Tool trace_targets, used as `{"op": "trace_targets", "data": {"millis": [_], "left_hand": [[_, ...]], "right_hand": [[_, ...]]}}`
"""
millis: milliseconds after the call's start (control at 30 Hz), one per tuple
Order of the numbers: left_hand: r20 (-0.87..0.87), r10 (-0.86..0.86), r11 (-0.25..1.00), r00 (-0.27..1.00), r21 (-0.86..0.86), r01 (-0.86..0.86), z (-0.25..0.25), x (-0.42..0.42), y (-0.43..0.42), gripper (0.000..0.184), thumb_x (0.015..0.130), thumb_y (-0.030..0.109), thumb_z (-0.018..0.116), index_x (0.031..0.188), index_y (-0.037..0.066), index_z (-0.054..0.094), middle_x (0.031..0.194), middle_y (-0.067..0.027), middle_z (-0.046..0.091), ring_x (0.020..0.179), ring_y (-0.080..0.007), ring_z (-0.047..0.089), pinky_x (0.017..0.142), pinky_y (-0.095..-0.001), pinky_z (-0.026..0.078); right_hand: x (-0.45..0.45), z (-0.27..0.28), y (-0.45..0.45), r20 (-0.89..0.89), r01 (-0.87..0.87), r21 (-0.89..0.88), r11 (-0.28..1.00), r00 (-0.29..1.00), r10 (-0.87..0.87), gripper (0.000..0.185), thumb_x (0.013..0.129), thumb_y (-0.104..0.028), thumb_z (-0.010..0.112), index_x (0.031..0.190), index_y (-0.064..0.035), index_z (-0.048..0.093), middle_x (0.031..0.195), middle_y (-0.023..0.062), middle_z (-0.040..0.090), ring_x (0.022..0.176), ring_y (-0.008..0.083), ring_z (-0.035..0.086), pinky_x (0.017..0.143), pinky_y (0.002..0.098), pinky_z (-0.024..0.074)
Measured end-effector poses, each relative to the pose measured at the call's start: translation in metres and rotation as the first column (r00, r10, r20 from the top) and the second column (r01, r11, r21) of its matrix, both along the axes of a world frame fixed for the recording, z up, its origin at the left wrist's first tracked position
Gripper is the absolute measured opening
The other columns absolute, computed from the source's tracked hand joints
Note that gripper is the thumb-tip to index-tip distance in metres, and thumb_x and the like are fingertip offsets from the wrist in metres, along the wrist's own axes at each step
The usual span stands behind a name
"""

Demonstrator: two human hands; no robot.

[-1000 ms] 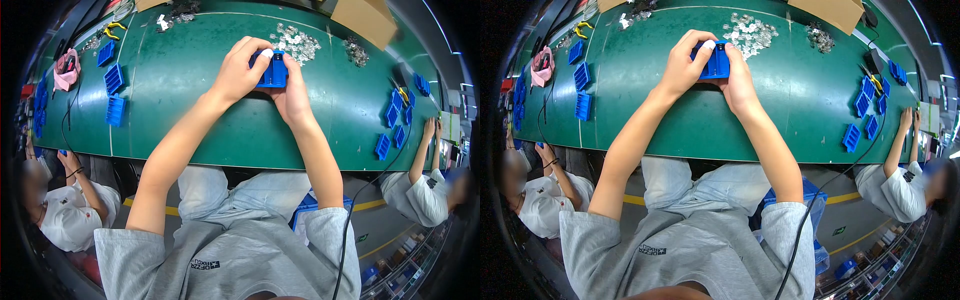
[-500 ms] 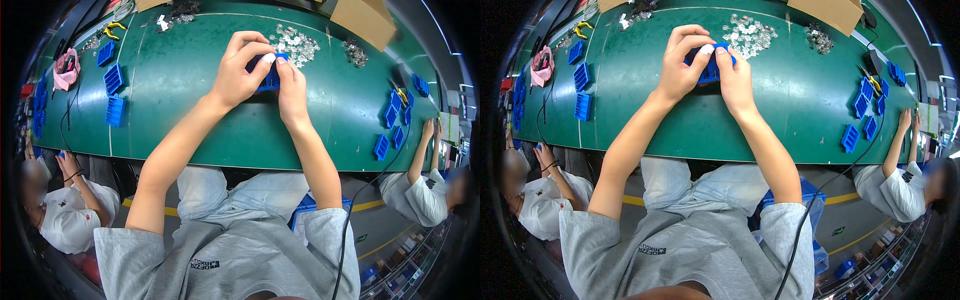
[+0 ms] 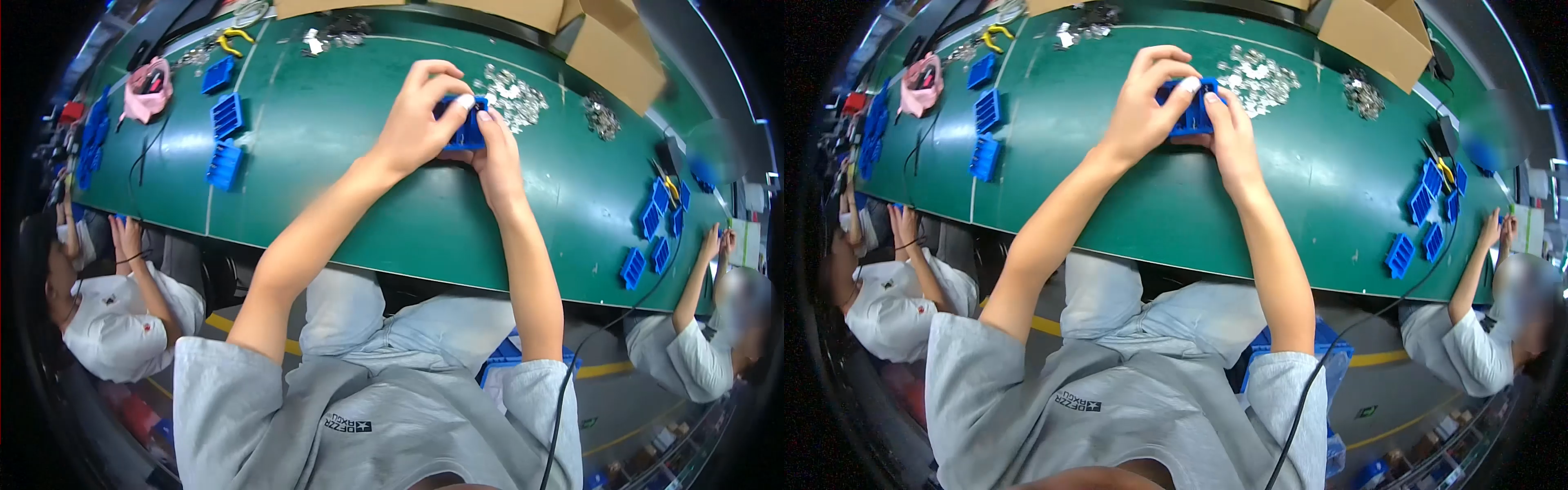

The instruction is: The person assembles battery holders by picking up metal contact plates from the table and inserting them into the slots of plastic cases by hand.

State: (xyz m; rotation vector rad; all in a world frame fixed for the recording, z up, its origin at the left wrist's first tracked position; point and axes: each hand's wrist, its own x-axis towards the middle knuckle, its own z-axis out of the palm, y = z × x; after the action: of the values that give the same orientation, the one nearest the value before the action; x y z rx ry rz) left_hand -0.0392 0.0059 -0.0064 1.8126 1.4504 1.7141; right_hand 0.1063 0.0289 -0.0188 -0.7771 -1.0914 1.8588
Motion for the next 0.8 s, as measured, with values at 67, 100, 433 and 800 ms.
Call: {"op": "trace_targets", "data": {"millis": [67, 100, 433, 800], "left_hand": [[0.091, 0.116, 0.993, 0.989, -0.044, -0.112, 0.002, -0.018, -0.001, 0.011, 0.087, 0.012, 0.065, 0.095, 0.003, 0.065, 0.104, -0.0094, 0.06, 0.1, -0.0216, 0.057, 0.089, -0.0327, 0.045], [0.05, 0.24, 0.968, 0.969, -0.094, -0.235, 0.003, -0.036, -0.011, 0.012, 0.088, 0.014, 0.066, 0.093, 0.003, 0.065, 0.102, -0.0077, 0.062, 0.098, -0.0196, 0.058, 0.088, -0.0319, 0.046], [-0.729, 0.532, 0.697, 0.431, 0.087, -0.712, -0.025, -0.364, -0.119, 0.031, 0.086, 0.029, 0.064, 0.107, 0.007, 0.068, 0.112, -0.0233, 0.061, 0.113, -0.038, 0.051, 0.1, -0.045, 0.038], [-0.395, 0.318, 0.918, 0.862, -0.101, -0.384, 0.002, -0.13, -0.128, 0.019, 0.092, 0.008, 0.052, 0.107, 0.006, 0.064, 0.128, -0.0113, 0.052, 0.119, -0.0242, 0.048, 0.097, -0.035, 0.041]], "right_hand": [[0.003, -0.003, 0.001, 0.028, -0.038, -0.049, 0.998, 0.999, 0.039, 0.046, 0.1, -0.031, 0.044, 0.131, 0.003, 0.038, 0.108, 0.0185, 0.059, 0.087, 0.0263, 0.065, 0.07, 0.0366, 0.0585], [0.004, -0.001, 0.0, 0.058, -0.017, -0.027, 0.999, 0.998, 0.019, 0.045, 0.1, -0.03, 0.044, 0.13, 0.003, 0.038, 0.106, 0.0189, 0.06, 0.086, 0.0259, 0.065, 0.07, 0.0364, 0.0584], [0.006, 0.005, -0.005, 0.079, 0.152, 0.289, 0.945, 0.98, -0.182, 0.029, 0.1, -0.018, 0.045, 0.121, 0.002, 0.044, 0.101, 0.0159, 0.064, 0.08, 0.0191, 0.064, 0.069, 0.0299, 0.0521], [0.292, -0.012, -0.055, 0.496, 0.131, 0.856, 0.5, -0.48, -0.724, 0.059, 0.08, -0.024, 0.066, 0.129, -0.0001, 0.044, 0.129, 0.0194, 0.048, 0.124, 0.0355, 0.041, 0.102, 0.0512, 0.0334]]}}
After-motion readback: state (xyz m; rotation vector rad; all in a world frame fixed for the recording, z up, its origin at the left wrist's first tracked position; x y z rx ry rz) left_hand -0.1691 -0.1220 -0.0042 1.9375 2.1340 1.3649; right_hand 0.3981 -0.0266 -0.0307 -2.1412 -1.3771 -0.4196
